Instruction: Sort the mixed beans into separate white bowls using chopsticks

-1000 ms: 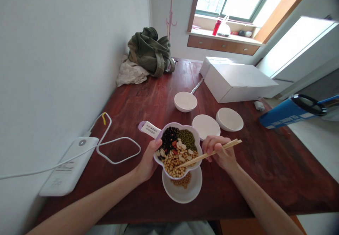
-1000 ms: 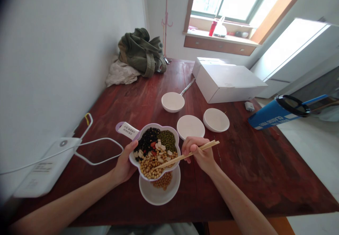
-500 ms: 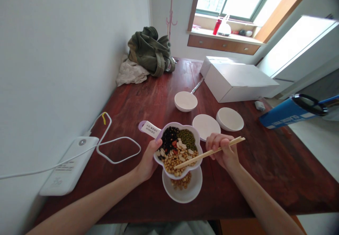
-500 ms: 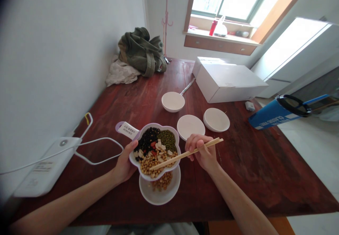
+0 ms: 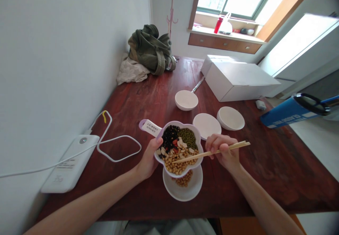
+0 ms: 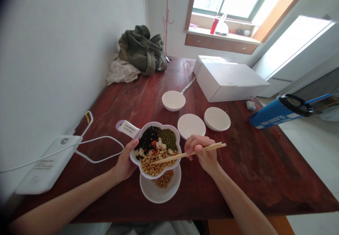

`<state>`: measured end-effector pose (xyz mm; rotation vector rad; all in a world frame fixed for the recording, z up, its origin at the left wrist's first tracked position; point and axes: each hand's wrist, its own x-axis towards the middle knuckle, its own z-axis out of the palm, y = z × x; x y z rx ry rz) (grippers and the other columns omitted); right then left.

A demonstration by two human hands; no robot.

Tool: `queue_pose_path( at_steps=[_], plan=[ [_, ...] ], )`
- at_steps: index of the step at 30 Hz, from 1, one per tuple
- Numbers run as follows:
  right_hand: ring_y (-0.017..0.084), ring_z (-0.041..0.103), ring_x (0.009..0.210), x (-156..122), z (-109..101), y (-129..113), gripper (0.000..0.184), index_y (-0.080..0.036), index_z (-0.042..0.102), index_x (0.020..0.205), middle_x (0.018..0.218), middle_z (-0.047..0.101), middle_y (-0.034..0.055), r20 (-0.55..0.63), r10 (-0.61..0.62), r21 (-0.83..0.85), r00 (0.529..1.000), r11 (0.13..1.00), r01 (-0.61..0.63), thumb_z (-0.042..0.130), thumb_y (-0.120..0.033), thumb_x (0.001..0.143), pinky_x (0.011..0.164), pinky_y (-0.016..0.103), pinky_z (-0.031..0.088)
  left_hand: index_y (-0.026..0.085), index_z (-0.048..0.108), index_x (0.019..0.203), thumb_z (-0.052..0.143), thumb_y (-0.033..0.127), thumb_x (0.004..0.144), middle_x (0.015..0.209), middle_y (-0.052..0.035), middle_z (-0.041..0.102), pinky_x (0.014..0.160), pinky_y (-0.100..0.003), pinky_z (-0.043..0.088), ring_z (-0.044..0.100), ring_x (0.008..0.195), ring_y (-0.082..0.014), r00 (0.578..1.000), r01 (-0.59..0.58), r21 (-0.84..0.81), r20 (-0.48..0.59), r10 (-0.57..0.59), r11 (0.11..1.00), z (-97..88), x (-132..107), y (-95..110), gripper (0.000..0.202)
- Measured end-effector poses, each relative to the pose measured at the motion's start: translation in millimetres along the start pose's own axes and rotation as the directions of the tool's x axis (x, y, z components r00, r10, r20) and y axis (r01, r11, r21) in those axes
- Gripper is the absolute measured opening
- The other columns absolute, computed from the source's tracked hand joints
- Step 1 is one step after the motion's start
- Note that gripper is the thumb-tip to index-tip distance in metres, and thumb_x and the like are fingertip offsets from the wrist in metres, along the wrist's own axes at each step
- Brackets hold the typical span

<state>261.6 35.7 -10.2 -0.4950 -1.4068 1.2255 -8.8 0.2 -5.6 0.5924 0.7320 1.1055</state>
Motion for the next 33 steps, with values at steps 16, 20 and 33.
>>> queue_pose_path(
  at_steps=[16,20,33],
  plan=[
    [0.012,0.062,0.049,0.0,4.3,3.5,0.046,-0.018,0.082,0.076,0.07,0.073,0.0061,0.023,0.08,0.097,0.997,0.992,-0.082,0.076,-0.056,0.102,0.036,0.02,0.044,0.015,0.086,0.122,0.085,0.072,0.083,0.117,-0.0145,0.087,0.122,-0.055,0.054,0.076,0.13,-0.0436,0.999,0.013,0.012,-0.038,-0.013,1.0,0.4,0.0,-0.2,0.069],
    [0.011,0.059,0.047,1.5,5.3,1.5,0.048,-0.018,0.08,0.076,0.07,0.072,0.0058,0.017,0.104,0.117,0.994,0.988,-0.105,0.074,-0.058,0.103,0.036,0.021,0.042,0.014,0.087,0.118,0.085,0.071,0.084,0.118,-0.0144,0.087,0.122,-0.055,0.054,0.075,0.13,-0.0437,0.999,0.021,0.0,-0.032,-0.021,1.0,1.0,-1.2,0.6,0.066],
    [0.012,0.057,0.049,5.2,7.2,-1.1,0.048,-0.019,0.079,0.074,0.065,0.066,0.0036,-0.093,0.051,0.119,0.994,0.992,-0.04,0.073,-0.056,0.104,0.033,0.02,0.038,0.015,0.085,0.126,0.083,0.069,0.087,0.115,-0.0144,0.088,0.119,-0.054,0.056,0.076,0.129,-0.0435,1.0,-0.002,-0.003,-0.011,0.002,1.0,2.3,-0.6,0.6,0.067]
  ],
)
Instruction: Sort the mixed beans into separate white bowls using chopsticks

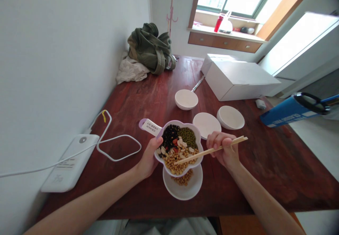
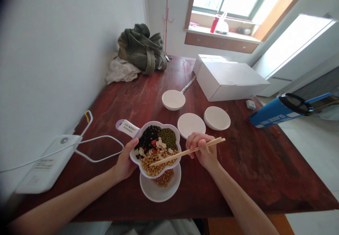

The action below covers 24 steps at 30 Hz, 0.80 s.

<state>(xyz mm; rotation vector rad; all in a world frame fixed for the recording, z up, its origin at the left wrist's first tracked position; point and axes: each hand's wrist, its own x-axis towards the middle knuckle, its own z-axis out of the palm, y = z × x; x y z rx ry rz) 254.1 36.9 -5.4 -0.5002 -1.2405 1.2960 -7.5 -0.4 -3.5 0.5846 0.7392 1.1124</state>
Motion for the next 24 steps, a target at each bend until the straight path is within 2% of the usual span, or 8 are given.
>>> queue_pose_path(
  at_steps=[6,11,14,24],
  plan=[
    [0.013,0.06,0.048,-5.0,-2.1,2.9,0.048,-0.019,0.081,0.074,0.068,0.07,0.0056,0.039,-0.014,-0.096,0.999,0.995,0.018,0.077,-0.06,0.1,0.036,0.022,0.044,0.015,0.087,0.112,0.085,0.065,0.087,0.112,-0.013,0.088,0.119,-0.052,0.057,0.077,0.128,-0.0415,0.999,-0.028,-0.007,-0.019,0.028,1.0,0.8,0.0,-0.4,0.056],
    [0.014,0.062,0.05,-8.1,-6.2,3.5,0.045,-0.02,0.082,0.078,0.072,0.074,0.0067,0.098,-0.03,-0.159,0.995,0.986,0.045,0.077,-0.058,0.101,0.04,0.025,0.047,0.015,0.086,0.112,0.086,0.065,0.086,0.111,-0.0137,0.088,0.117,-0.053,0.058,0.079,0.124,-0.0417,1.0,-0.01,-0.007,-0.024,0.01,1.0,-2.0,0.3,-1.4,0.056],
    [0.013,0.062,0.049,-8.2,-6.2,3.2,0.045,-0.02,0.082,0.078,0.072,0.074,0.0062,0.133,-0.033,-0.156,0.991,0.986,0.054,0.075,-0.056,0.102,0.041,0.025,0.047,0.015,0.087,0.11,0.086,0.065,0.086,0.114,-0.0144,0.088,0.116,-0.053,0.059,0.079,0.124,-0.0422,1.0,-0.012,-0.018,-0.015,0.012,1.0,-2.3,0.6,-1.6,0.055],
    [0.012,0.061,0.046,-6.1,-4.9,3.1,0.046,-0.019,0.082,0.077,0.07,0.073,0.0059,0.108,0.018,-0.099,0.994,0.995,-0.007,0.076,-0.057,0.102,0.036,0.023,0.044,0.014,0.086,0.117,0.085,0.065,0.087,0.112,-0.0141,0.088,0.116,-0.054,0.059,0.079,0.123,-0.0424,1.0,-0.015,-0.019,-0.01,0.015,1.0,-2.6,0.7,-2.2,0.059]
  ],
)
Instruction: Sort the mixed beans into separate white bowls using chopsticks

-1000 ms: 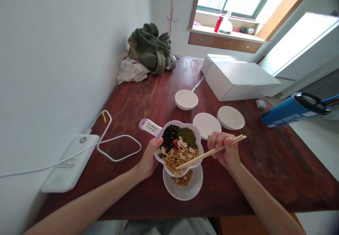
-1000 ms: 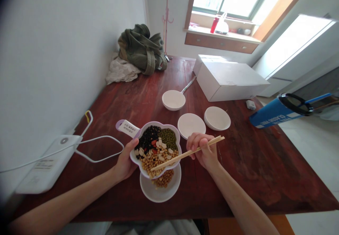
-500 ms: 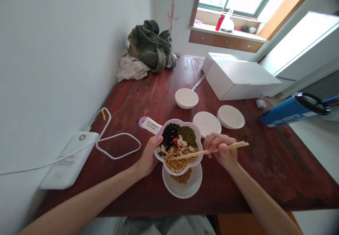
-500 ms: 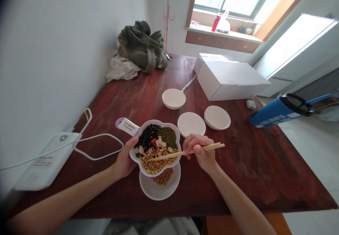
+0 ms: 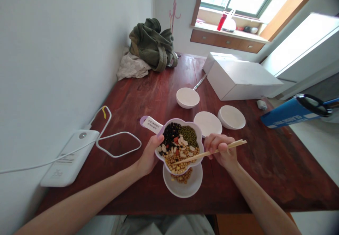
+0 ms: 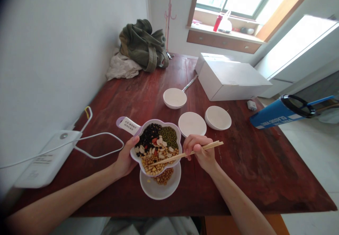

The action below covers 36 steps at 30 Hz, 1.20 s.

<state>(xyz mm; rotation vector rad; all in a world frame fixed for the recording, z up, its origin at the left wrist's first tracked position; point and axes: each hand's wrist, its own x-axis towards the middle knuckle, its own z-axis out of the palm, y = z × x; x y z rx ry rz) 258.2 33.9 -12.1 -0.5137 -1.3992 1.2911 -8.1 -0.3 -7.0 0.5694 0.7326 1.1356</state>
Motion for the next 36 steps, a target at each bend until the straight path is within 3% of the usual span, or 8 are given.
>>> queue_pose_path(
  at_steps=[7,15,23,36],
  plan=[
    [0.012,0.057,0.043,3.7,3.4,-3.8,0.05,-0.019,0.081,0.072,0.064,0.069,0.0047,-0.033,0.017,0.034,0.999,0.999,-0.016,0.075,-0.06,0.101,0.033,0.021,0.041,0.014,0.087,0.111,0.087,0.067,0.085,0.111,-0.0141,0.088,0.117,-0.054,0.058,0.079,0.122,-0.0425,1.0,0.0,0.013,-0.017,0.001,1.0,2.1,-0.2,1.5,0.059],
    [0.011,0.057,0.043,5.1,5.9,-5.4,0.051,-0.02,0.08,0.071,0.063,0.069,0.0047,-0.022,0.025,0.03,0.999,0.999,-0.024,0.076,-0.062,0.1,0.033,0.02,0.042,0.014,0.084,0.129,0.085,0.061,0.089,0.114,-0.0148,0.088,0.116,-0.055,0.059,0.078,0.126,-0.044,1.0,-0.003,-0.03,0.026,0.004,1.0,4.2,0.5,2.8,0.062],
    [0.012,0.057,0.045,5.4,5.1,-4.8,0.048,-0.02,0.081,0.073,0.062,0.068,0.0042,-0.016,0.008,0.085,1.0,0.996,-0.007,0.076,-0.058,0.101,0.032,0.019,0.041,0.012,0.085,0.123,0.085,0.068,0.086,0.113,-0.0156,0.088,0.116,-0.054,0.058,0.078,0.125,-0.0439,1.0,-0.01,0.024,-0.005,0.01,1.0,4.2,-0.2,3.7,0.066],
    [0.011,0.055,0.045,4.8,3.8,-6.1,0.05,-0.019,0.078,0.072,0.064,0.067,0.0035,-0.111,0.01,0.05,0.994,0.999,-0.005,0.075,-0.058,0.102,0.033,0.02,0.039,0.013,0.084,0.125,0.085,0.071,0.084,0.121,-0.0156,0.086,0.12,-0.055,0.055,0.075,0.131,-0.0449,1.0,0.002,0.034,-0.022,-0.001,0.999,3.4,0.7,1.1,0.071]
  ],
)
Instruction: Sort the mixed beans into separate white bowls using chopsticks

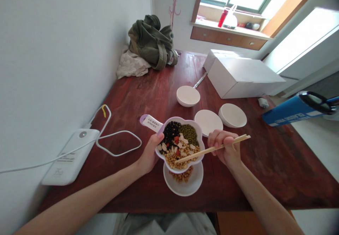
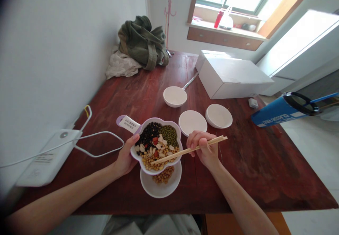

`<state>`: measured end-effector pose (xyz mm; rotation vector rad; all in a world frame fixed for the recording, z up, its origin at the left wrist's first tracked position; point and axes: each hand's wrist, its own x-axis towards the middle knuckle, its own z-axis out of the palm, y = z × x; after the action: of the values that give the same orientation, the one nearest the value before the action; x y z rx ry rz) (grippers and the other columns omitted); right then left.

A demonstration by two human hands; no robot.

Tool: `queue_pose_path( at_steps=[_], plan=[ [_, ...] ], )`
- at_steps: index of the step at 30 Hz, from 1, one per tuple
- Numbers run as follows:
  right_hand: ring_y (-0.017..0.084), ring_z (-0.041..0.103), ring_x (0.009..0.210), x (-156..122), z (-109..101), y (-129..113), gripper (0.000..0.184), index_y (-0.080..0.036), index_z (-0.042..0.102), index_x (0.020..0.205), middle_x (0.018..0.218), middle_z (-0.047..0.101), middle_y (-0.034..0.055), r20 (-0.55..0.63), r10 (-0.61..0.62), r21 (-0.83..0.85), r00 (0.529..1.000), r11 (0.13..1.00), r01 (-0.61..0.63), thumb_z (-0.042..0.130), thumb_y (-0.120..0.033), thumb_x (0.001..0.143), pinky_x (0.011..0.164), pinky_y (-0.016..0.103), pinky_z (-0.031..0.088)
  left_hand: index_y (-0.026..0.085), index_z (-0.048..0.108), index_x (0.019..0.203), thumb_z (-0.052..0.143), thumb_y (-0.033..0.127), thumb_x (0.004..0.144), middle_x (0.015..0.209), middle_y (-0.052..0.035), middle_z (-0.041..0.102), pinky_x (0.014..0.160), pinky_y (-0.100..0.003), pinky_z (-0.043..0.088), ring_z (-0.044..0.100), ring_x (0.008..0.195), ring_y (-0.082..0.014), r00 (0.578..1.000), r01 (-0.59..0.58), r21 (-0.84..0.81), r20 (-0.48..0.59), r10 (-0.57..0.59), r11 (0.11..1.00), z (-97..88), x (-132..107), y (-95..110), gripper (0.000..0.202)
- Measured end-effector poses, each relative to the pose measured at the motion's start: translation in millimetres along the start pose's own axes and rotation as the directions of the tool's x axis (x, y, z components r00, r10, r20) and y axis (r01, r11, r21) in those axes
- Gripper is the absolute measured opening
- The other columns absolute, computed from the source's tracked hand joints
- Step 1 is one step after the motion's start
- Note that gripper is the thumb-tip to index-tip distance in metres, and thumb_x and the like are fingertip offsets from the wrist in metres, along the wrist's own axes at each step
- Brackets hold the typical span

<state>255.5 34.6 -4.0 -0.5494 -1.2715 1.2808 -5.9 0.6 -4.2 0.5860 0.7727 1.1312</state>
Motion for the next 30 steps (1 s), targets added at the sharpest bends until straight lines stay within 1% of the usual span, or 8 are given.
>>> queue_pose_path(
  at_steps=[5,9,13,17,20,30],
  plan=[
    [0.012,0.06,0.048,-4.6,-4.2,4.1,0.046,-0.018,0.08,0.076,0.07,0.071,0.0048,0.082,0.0,-0.052,0.997,0.999,0.005,0.077,-0.056,0.101,0.038,0.021,0.044,0.015,0.086,0.12,0.086,0.074,0.081,0.118,-0.0147,0.087,0.121,-0.056,0.055,0.075,0.13,-0.0454,1.0,0.031,0.001,-0.004,-0.031,1.0,0.2,0.3,0.7,0.072],
    [0.012,0.061,0.049,-6.0,-5.1,3.7,0.045,-0.018,0.081,0.078,0.072,0.072,0.0053,0.089,-0.024,-0.081,0.996,0.996,0.032,0.076,-0.056,0.102,0.04,0.022,0.044,0.016,0.087,0.119,0.086,0.076,0.08,0.117,-0.014,0.088,0.12,-0.056,0.055,0.076,0.129,-0.0452,0.999,0.041,-0.002,-0.004,-0.041,0.999,-0.2,0.2,0.0,0.071],
    [0.013,0.062,0.051,-5.1,-7.1,0.0,0.045,-0.018,0.08,0.078,0.072,0.073,0.0056,0.097,-0.059,-0.144,0.994,0.987,0.072,0.076,-0.056,0.102,0.041,0.023,0.045,0.016,0.086,0.12,0.085,0.075,0.081,0.117,-0.0141,0.087,0.12,-0.057,0.056,0.076,0.128,-0.045,0.999,0.041,-0.01,0.004,-0.041,0.999,-0.7,-0.3,-0.9,0.07],
    [0.013,0.063,0.053,-4.6,-9.1,-3.6,0.046,-0.018,0.08,0.078,0.072,0.073,0.0057,0.139,-0.067,-0.174,0.988,0.981,0.091,0.075,-0.056,0.102,0.042,0.022,0.046,0.015,0.086,0.12,0.086,0.074,0.081,0.116,-0.0152,0.087,0.12,-0.057,0.056,0.076,0.128,-0.0455,0.999,0.034,-0.017,0.001,-0.034,0.999,-1.0,-0.6,-0.9,0.071],
    [0.012,0.062,0.052,-4.6,-8.6,-4.1,0.046,-0.017,0.08,0.078,0.073,0.073,0.0056,0.156,-0.048,-0.168,0.987,0.983,0.074,0.075,-0.057,0.102,0.041,0.021,0.046,0.015,0.087,0.118,0.086,0.075,0.079,0.116,-0.0154,0.087,0.12,-0.057,0.056,0.076,0.129,-0.0458,0.999,0.035,-0.014,-0.007,-0.035,0.999,-0.6,-0.2,-0.2,0.071],
    [0.01,0.061,0.047,-3.2,-7.6,-1.3,0.048,-0.017,0.08,0.077,0.07,0.072,0.0045,0.125,0.048,-0.069,0.991,0.997,-0.04,0.076,-0.058,0.101,0.038,0.02,0.043,0.016,0.088,0.112,0.086,0.074,0.08,0.114,-0.0138,0.088,0.119,-0.056,0.057,0.077,0.128,-0.0448,1.0,0.02,-0.033,0.0,-0.02,0.999,2.3,-0.4,1.0,0.066]
  ],
)
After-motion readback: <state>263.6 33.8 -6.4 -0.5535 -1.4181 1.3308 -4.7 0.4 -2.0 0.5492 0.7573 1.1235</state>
